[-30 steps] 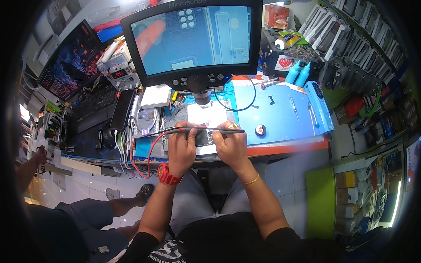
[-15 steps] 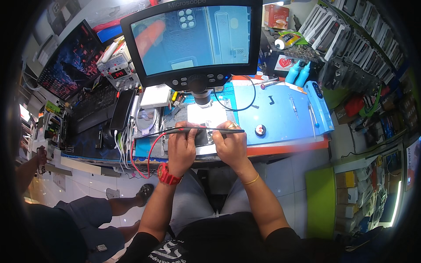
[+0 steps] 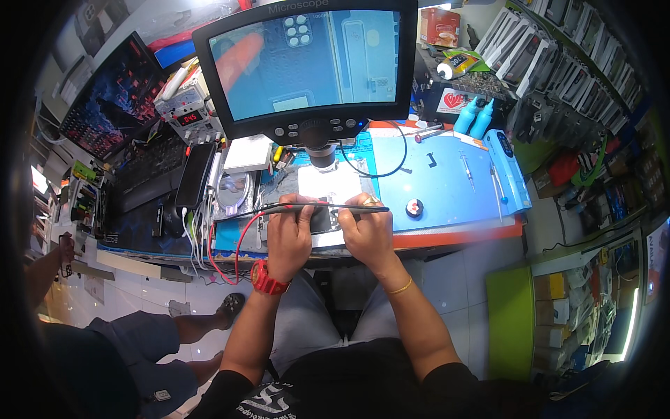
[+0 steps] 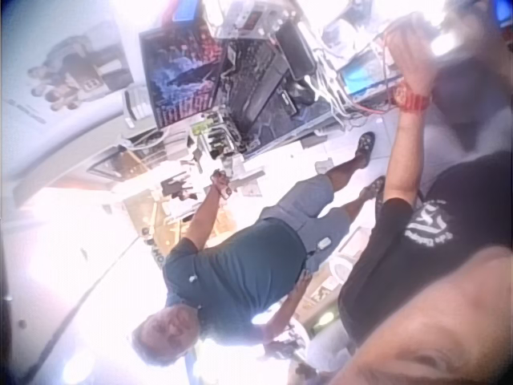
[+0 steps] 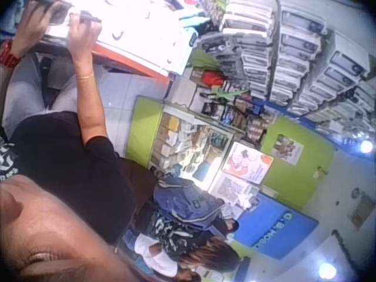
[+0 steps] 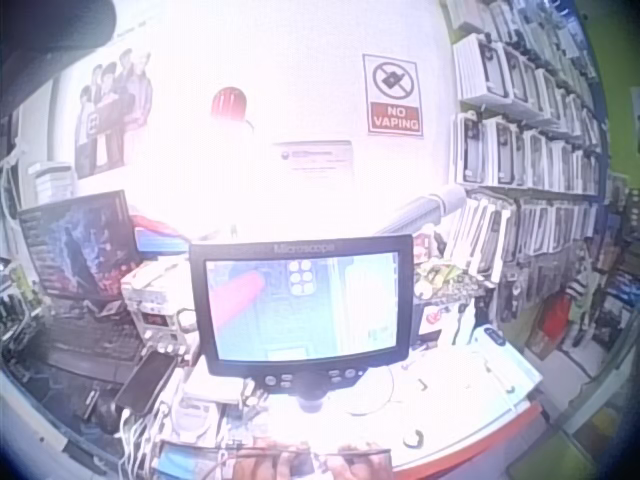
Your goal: The person uses a soldering iron and multimeter probes to work on a phone circuit board while observing the magnification on a digital microscope monitor.
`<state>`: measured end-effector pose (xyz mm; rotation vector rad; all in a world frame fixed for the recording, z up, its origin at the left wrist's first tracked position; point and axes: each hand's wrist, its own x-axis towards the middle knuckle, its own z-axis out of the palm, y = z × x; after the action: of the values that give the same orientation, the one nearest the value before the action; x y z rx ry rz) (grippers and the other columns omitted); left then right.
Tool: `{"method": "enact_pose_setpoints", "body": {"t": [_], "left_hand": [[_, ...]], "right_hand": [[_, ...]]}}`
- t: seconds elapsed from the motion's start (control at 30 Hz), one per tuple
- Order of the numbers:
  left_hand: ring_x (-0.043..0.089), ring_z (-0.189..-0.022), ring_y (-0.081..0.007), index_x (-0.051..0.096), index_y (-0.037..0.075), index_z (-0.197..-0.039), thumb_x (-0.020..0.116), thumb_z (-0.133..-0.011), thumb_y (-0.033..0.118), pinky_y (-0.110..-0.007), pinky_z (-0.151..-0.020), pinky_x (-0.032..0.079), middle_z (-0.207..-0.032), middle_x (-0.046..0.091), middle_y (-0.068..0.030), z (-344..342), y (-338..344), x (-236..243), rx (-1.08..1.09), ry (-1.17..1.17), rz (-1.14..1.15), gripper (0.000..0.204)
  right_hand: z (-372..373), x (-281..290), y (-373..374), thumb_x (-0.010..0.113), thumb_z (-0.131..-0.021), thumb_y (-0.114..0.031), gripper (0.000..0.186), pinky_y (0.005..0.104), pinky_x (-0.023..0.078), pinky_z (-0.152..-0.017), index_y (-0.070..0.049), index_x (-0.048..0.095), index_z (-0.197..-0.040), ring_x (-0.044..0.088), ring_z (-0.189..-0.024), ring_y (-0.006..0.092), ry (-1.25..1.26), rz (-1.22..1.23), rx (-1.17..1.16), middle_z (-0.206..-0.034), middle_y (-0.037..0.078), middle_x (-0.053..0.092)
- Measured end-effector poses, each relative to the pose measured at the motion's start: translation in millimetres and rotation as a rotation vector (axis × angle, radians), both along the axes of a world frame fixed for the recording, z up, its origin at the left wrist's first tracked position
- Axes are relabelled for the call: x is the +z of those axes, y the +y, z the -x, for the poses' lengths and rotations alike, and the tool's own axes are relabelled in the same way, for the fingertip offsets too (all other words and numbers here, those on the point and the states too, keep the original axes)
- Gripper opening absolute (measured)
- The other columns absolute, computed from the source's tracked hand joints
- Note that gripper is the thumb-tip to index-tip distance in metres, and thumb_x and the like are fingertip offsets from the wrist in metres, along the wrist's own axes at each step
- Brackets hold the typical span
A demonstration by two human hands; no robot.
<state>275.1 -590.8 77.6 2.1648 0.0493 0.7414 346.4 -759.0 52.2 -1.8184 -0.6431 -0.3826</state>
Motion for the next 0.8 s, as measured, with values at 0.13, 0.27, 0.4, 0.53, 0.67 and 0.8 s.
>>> {"method": "enact_pose_setpoints", "body": {"t": [0.13,0.27,0.4,0.53,0.67,0.8], "left_hand": [[0.070,-0.095,-0.0407,0.071,0.001,-0.107,0.067,-0.107,0.013,-0.050,-0.083,0.054,-0.104,0.075,-0.0153,0.3,-0.1,0.0,-0.002,0.000,0.005,0.013],[0.070,-0.095,-0.0409,0.071,0.001,-0.107,0.066,-0.107,0.014,-0.050,-0.083,0.054,-0.103,0.075,-0.0154,0.5,-0.2,1.5,-0.002,0.004,-0.003,0.013],[0.070,-0.095,-0.0411,0.071,0.002,-0.107,0.066,-0.107,0.014,-0.050,-0.083,0.053,-0.102,0.075,-0.0159,0.5,0.2,-0.1,0.002,0.001,-0.007,0.013],[0.070,-0.094,-0.0414,0.070,0.001,-0.108,0.066,-0.107,0.014,-0.051,-0.082,0.053,-0.102,0.075,-0.0162,0.0,0.8,-1.6,0.001,-0.006,-0.021,0.013],[0.070,-0.094,-0.0419,0.069,0.001,-0.110,0.066,-0.108,0.013,-0.051,-0.082,0.054,-0.102,0.075,-0.0162,-0.1,1.5,-3.7,0.008,0.001,-0.033,0.012],[0.070,-0.094,-0.0421,0.069,0.002,-0.110,0.066,-0.108,0.013,-0.051,-0.082,0.054,-0.103,0.075,-0.0166,-0.3,1.7,-3.4,0.002,-0.003,-0.035,0.012]], "right_hand": [[0.4,0.7,0.4,0.071,-0.092,-0.008,0.010,0.0469,0.052,-0.065,-0.002,0.065,-0.086,0.066,-0.068,0.0370,-0.007,0.000,-0.002,-0.077,0.016,0.067],[0.7,1.4,0.3,0.072,-0.092,-0.008,0.010,0.0467,0.052,-0.065,-0.002,0.065,-0.087,0.066,-0.069,0.0369,-0.006,0.001,-0.003,-0.077,0.015,0.068],[1.2,3.1,0.3,0.072,-0.092,-0.008,0.010,0.0465,0.052,-0.065,-0.002,0.065,-0.087,0.066,-0.069,0.0366,-0.001,0.002,-0.004,-0.077,0.015,0.068],[-1.3,1.8,-2.4,0.067,-0.099,-0.005,0.010,0.0358,0.055,-0.063,0.001,0.064,-0.091,0.071,-0.064,0.0212,-0.098,0.081,-0.002,-0.074,0.011,0.073],[0.2,1.3,-0.6,0.071,-0.094,-0.007,0.010,0.0430,0.053,-0.065,-0.001,0.065,-0.088,0.068,-0.067,0.0314,-0.035,0.032,-0.004,-0.077,0.014,0.070],[1.1,2.5,0.0,0.072,-0.091,-0.008,0.010,0.0466,0.052,-0.066,-0.002,0.065,-0.086,0.066,-0.069,0.0365,-0.002,0.011,-0.002,-0.078,0.015,0.067]]}}
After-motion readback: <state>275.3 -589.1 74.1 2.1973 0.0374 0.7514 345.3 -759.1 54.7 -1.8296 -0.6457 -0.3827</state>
